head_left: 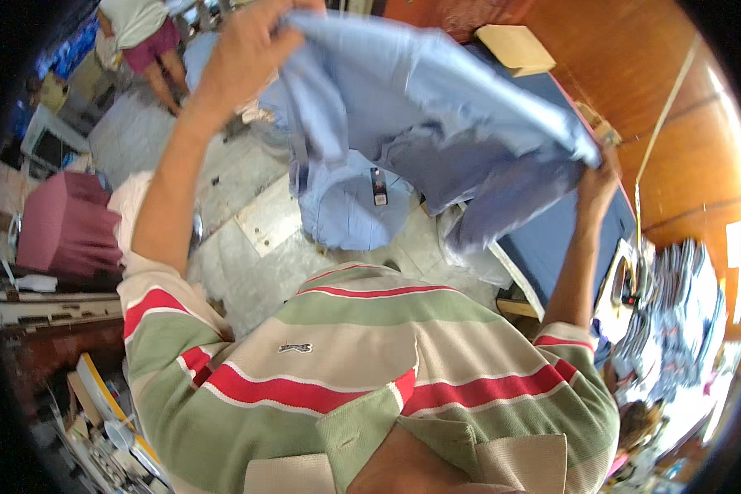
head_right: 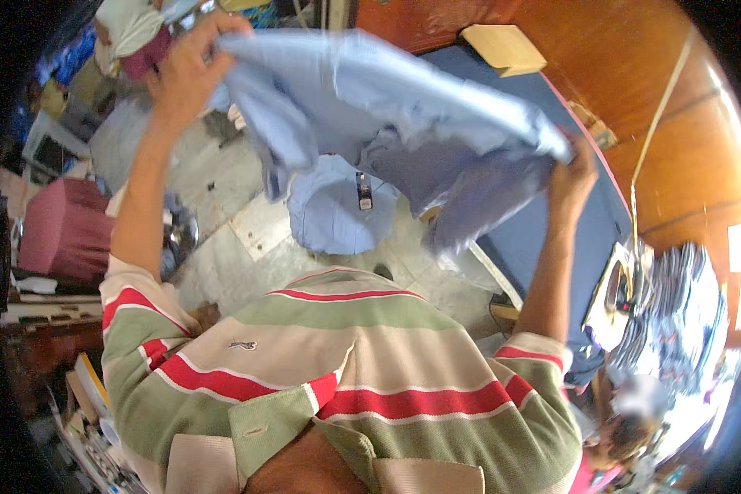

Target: The person picks up a light blue shirt, spreads it on a table, and then picks up and spreads a pair of tan trousers before picking up a white shirt and folding it onto a stack on a workbench.

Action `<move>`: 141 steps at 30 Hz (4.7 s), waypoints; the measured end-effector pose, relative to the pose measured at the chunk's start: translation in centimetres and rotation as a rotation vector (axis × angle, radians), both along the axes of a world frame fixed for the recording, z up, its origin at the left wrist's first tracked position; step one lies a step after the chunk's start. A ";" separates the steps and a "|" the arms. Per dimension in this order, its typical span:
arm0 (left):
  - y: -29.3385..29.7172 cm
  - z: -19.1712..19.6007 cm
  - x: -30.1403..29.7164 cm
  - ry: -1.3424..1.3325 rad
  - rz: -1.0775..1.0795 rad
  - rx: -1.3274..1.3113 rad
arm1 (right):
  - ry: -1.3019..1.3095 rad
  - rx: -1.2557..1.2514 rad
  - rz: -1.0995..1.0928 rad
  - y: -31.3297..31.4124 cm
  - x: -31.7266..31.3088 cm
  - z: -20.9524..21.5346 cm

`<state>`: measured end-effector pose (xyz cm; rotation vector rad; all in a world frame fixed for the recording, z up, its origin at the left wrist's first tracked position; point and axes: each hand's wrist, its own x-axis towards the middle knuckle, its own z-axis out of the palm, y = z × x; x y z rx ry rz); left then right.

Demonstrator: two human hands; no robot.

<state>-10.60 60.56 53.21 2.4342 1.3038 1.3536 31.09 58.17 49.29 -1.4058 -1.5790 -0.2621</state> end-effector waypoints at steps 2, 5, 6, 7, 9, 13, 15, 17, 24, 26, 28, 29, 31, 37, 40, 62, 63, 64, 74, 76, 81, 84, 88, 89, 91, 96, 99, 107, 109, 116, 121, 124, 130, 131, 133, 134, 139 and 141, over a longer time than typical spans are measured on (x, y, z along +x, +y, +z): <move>0.0 5.9 1.3 -0.049 0.147 0.253 | 0.064 0.166 0.053 -1.1 0.3 6.3; 4.7 9.0 2.6 0.035 0.147 0.664 | 0.023 0.196 -0.056 -1.2 3.2 8.8; 5.8 9.0 2.4 0.116 0.168 0.778 | -0.012 0.011 -0.103 -0.4 4.3 8.2; 5.5 8.8 2.4 0.104 0.143 0.663 | -0.143 -0.125 0.000 -0.3 5.4 8.3; 5.8 8.4 3.3 0.059 0.079 0.433 | -0.094 -0.113 -0.123 -2.6 7.6 10.3; 4.1 9.8 6.8 -0.130 0.053 0.472 | -0.004 -0.112 -0.039 -4.7 8.6 12.2; 4.7 10.0 8.2 -0.270 0.008 0.218 | 0.004 -0.179 -0.013 -5.6 10.0 11.8; 7.0 9.2 10.0 -0.205 -0.082 0.323 | 0.069 -0.174 -0.001 -6.8 11.7 11.9; 2.1 0.8 17.0 -0.489 0.219 0.928 | 0.504 0.141 0.094 -14.1 16.5 9.4; 3.9 -1.1 19.1 -0.446 0.305 1.001 | 0.427 0.145 0.243 -13.8 21.4 7.5; 5.9 -1.0 22.4 -0.392 0.265 0.973 | 0.316 0.244 0.182 -11.0 23.4 6.9; 7.0 -0.1 24.2 -0.378 0.235 0.941 | 0.389 0.286 0.165 -9.0 23.8 6.6; 11.6 1.9 28.6 -0.359 0.197 1.015 | 0.230 0.460 -0.036 -5.5 26.9 6.6; 25.5 5.0 41.7 -0.025 0.202 0.780 | -0.103 0.480 -0.340 9.1 38.5 1.7; 30.7 -5.9 43.7 0.447 0.382 0.286 | -0.046 -0.127 -0.337 14.2 42.5 -7.5; 10.8 -25.9 27.4 -0.279 0.446 -0.434 | 0.769 -0.731 -0.312 -12.9 21.6 -19.4; 11.3 -26.2 24.9 -0.225 0.472 -0.435 | 0.796 -0.867 -0.194 -13.2 20.9 -19.2; 11.7 -26.3 23.0 -0.165 0.493 -0.434 | 0.827 -0.998 -0.075 -13.7 20.1 -19.2; 5.9 -27.5 39.4 0.466 -0.261 -0.245 | 0.203 -0.437 -0.462 -5.0 25.9 -21.1; 5.3 -27.5 40.6 0.534 -0.222 -0.250 | -0.043 -0.413 -0.588 -3.0 28.5 -21.7; 5.5 -28.4 41.9 0.570 -0.093 -0.336 | -0.232 -0.516 -0.760 -3.9 34.8 -25.5; 5.6 -28.5 42.7 0.574 -0.018 -0.231 | -0.114 -0.558 -0.682 -5.3 39.8 -25.0; 6.1 -27.7 41.1 0.353 -0.088 -0.177 | -0.241 -0.426 -0.709 -6.8 44.8 -20.7; 5.1 -26.9 41.4 0.354 -0.095 -0.262 | -0.307 -0.401 -0.684 -7.6 45.9 -19.7; 3.3 -25.3 41.4 0.366 -0.085 -0.433 | -0.431 -0.543 -0.735 -8.7 46.9 -18.9; 2.1 -21.0 41.2 0.688 -0.205 -1.072 | -0.238 -0.561 -0.575 -11.4 42.2 -18.1; 5.4 -21.0 40.7 0.806 -0.366 -1.166 | 0.370 -0.683 -0.360 -12.4 38.1 -19.1; 21.0 -21.7 59.5 0.639 -0.523 -0.209 | 1.193 -1.099 -0.115 -11.8 25.9 -19.5; 23.3 -24.3 65.3 0.529 -0.624 -0.064 | 1.091 -1.185 -0.149 -11.0 24.5 -19.5; 25.9 -26.9 72.8 0.640 -1.039 -0.389 | 0.933 -0.877 -0.326 -9.8 18.8 -19.9; 27.6 -21.2 64.6 -0.107 -0.875 -1.860 | 1.419 -0.339 -0.352 -11.1 17.9 -19.6; 25.1 -19.0 54.3 -0.234 -0.857 -2.208 | 1.306 -0.332 -0.328 -11.3 22.7 -15.7; 9.1 -21.6 38.0 -0.591 -1.036 -2.303 | 0.969 -0.247 -0.028 -11.6 30.7 -4.0; 6.9 -22.4 38.0 -0.790 -0.985 -2.280 | 0.943 -0.257 0.040 -11.4 30.1 -2.1; 3.5 -22.6 38.9 -1.034 -0.890 -2.248 | 0.791 -0.268 0.095 -11.4 28.1 0.8; 2.7 -22.2 40.4 -1.075 -0.861 -2.252 | 0.695 -0.257 0.117 -11.4 28.0 1.2; 0.1 -15.3 43.3 -0.589 -1.378 -1.763 | 0.505 -0.245 0.351 -13.0 27.4 5.5; 1.1 -10.2 40.1 -0.922 -1.107 -1.465 | 0.377 -0.153 0.271 -14.3 27.5 7.3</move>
